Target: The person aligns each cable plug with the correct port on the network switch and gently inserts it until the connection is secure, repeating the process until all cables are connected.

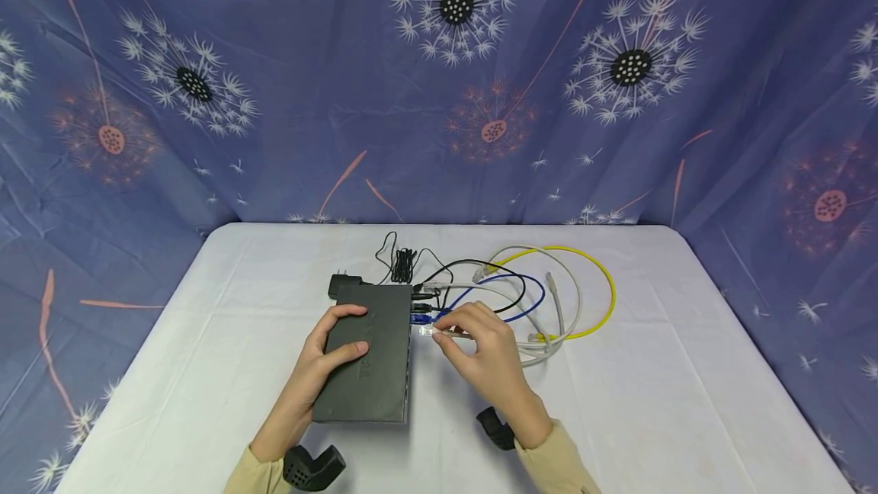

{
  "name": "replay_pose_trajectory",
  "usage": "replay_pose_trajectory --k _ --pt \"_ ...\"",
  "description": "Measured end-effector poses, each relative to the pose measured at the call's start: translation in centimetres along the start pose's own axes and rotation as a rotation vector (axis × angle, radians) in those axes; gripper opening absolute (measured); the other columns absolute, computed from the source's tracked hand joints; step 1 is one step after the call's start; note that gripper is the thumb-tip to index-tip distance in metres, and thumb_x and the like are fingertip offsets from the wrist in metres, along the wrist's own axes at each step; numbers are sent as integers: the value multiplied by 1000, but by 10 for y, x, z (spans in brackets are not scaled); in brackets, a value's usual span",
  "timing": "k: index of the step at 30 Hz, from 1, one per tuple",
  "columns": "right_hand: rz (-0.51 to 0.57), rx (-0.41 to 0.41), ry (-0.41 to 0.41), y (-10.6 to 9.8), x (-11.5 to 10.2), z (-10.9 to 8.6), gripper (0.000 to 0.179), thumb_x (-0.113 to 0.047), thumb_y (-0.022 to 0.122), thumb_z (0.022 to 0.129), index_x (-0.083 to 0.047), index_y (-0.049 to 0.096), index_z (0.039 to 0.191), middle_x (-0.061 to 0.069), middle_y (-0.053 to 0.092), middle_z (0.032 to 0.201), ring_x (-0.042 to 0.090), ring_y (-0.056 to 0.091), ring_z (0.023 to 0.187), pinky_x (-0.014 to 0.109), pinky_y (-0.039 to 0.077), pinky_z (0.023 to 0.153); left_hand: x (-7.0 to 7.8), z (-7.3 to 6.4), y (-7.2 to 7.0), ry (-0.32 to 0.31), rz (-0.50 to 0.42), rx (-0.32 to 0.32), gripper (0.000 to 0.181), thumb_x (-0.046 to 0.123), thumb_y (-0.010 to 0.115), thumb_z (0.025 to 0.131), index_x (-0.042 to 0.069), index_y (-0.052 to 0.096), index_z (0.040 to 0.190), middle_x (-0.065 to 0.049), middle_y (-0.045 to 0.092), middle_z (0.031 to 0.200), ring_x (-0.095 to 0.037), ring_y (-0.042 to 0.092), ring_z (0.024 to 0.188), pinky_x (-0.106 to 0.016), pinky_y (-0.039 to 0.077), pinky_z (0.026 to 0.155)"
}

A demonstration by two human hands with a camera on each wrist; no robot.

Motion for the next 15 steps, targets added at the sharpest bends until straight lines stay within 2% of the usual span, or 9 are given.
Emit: replay_pose_trajectory --k 15 --pt "1 -23 11 9 -5 2 16 2 77 76 -8 71 88 0 63 86 17 60 80 19 50 71 1 -1 2 22 -12 -28 45 9 71 82 12 57 125 -14 45 128 -31 43 106 -41 38 83"
Point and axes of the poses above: each hand's wrist, its own z-axis towards the middle knuckle, its own y-axis out of the palm, x = y × z, the point moved 1 cm from there along z, towards the middle knuckle
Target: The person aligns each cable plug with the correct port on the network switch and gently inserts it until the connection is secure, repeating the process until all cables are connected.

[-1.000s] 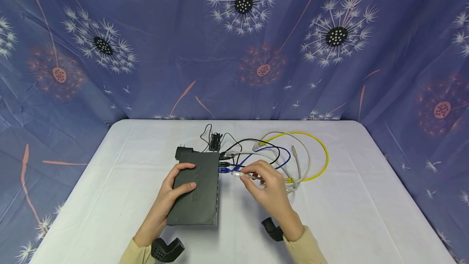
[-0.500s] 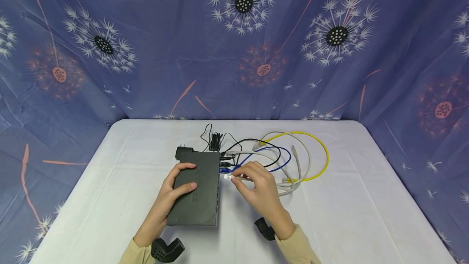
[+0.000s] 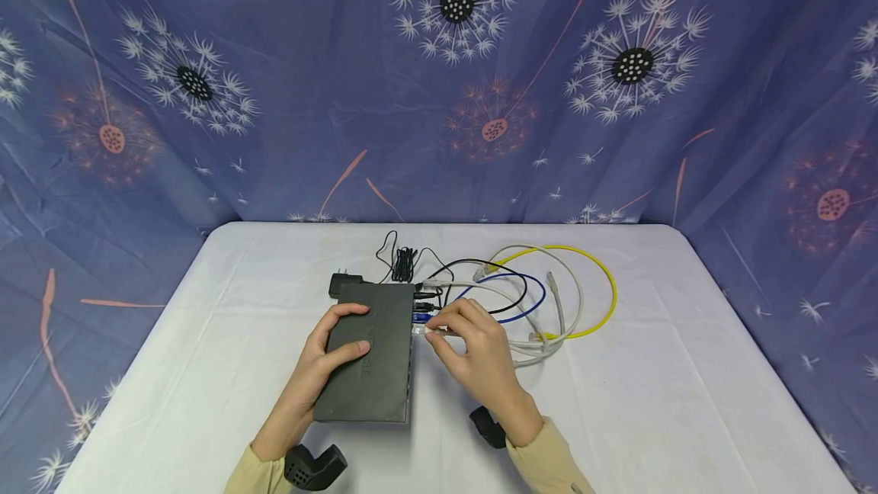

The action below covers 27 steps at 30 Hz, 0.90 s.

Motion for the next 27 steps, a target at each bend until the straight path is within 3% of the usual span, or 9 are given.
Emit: replay_pose_trajectory --k 14,27 --pt "-16 0 5 0 2 2 18 4 77 75 -8 71 87 -1 63 85 17 57 82 17 48 72 0 2 0 -1 13 -9 45 10 72 82 15 58 124 -11 47 128 -30 43 108 -41 36 85" --pt "-14 12 -52 3 6 2 20 5 77 73 -7 71 89 -1 64 84 17 56 79 22 49 68 1 3 2 6 30 -3 45 11 73 81 14 58 124 -10 46 129 -29 42 110 -41 33 88"
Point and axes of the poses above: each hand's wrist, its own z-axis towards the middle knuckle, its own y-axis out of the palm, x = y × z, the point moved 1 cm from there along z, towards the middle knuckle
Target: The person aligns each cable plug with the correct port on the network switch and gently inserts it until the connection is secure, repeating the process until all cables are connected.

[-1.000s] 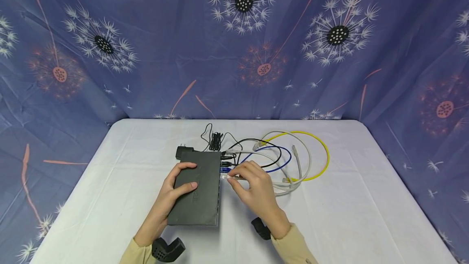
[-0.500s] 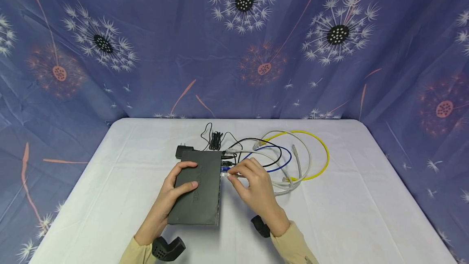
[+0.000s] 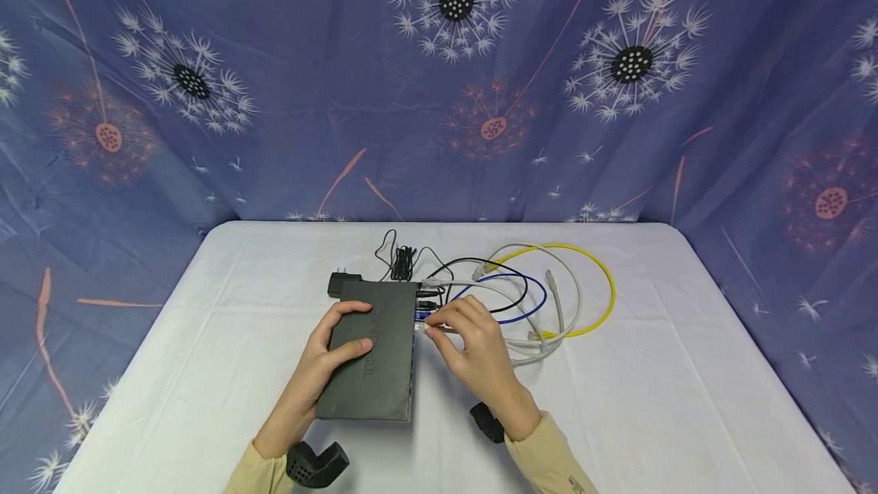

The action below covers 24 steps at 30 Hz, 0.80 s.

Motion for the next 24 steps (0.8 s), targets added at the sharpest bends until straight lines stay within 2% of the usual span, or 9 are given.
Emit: replay_pose_trajectory --k 11,24 --pt "-3 -43 -73 0 1 0 20 3 73 76 -6 70 93 0 63 88 17 55 81 20 42 76 0 0 -1 0 -9 -3 45 10 73 81 13 58 123 -11 47 128 -29 43 108 -40 35 86" --pt "32 19 -144 1 0 1 24 8 77 69 -4 72 90 4 67 85 20 61 78 22 48 73 1 0 -1 5 0 -35 44 10 72 81 15 58 123 -9 47 129 -29 44 107 -41 38 84"
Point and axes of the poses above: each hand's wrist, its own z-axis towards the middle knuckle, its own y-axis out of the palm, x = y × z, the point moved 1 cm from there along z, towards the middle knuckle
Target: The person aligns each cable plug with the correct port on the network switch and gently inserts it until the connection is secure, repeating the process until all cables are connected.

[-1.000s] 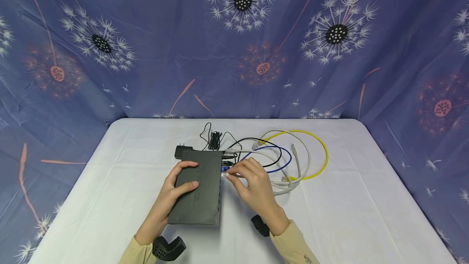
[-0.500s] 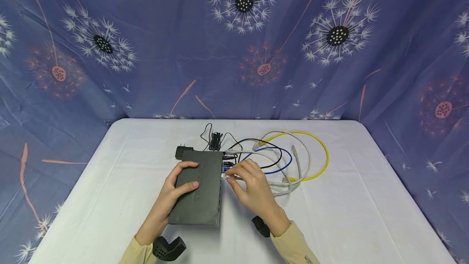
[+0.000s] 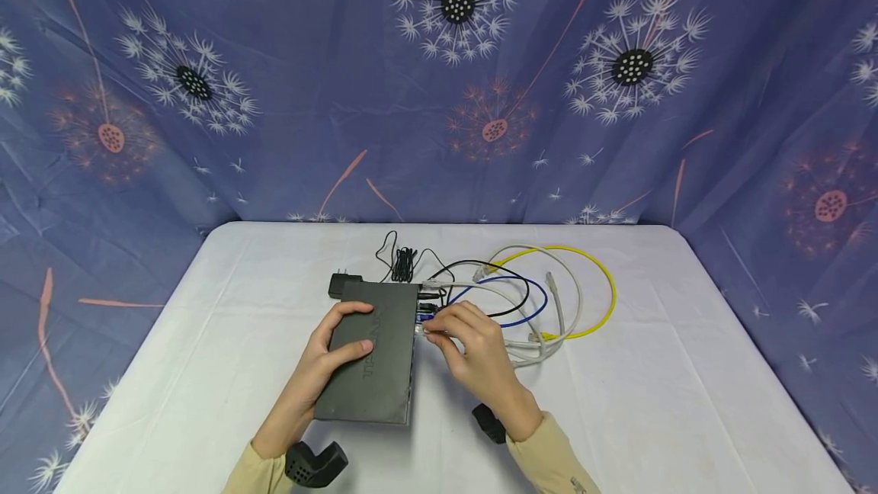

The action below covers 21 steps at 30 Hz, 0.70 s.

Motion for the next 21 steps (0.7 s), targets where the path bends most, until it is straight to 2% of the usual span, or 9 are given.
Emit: replay_pose_trajectory --k 6,13,15,19,21 --pt "10 23 -15 3 1 -1 24 10 76 67 -3 72 86 5 67 84 21 61 77 23 47 75 0 1 1 4 29 -2 44 11 71 81 17 59 123 -6 46 130 -28 42 111 -41 34 88" --pt "2 60 -53 5 3 -1 6 -1 74 79 -4 72 84 7 66 82 21 61 75 26 48 72 2 0 2 -12 22 5 43 12 71 82 22 59 122 -3 46 132 -26 42 112 -41 34 89" --pt "1 65 -60 5 3 -1 10 3 75 76 -4 72 83 7 66 82 21 61 74 25 49 72 2 0 3 -14 23 0 44 12 72 82 22 59 122 -3 46 131 -26 43 111 -41 34 89" --pt "5 88 -59 8 1 0 26 16 75 63 -3 71 79 6 65 80 21 60 72 24 48 69 2 1 4 -11 25 -10 44 12 71 82 22 58 123 -6 48 126 -28 45 107 -41 36 87" --pt "26 83 -74 12 -2 3 25 19 71 65 -3 70 78 7 65 79 21 60 71 24 48 69 2 1 6 -2 23 -27 43 10 71 82 21 58 122 -7 49 124 -29 47 105 -42 37 86"
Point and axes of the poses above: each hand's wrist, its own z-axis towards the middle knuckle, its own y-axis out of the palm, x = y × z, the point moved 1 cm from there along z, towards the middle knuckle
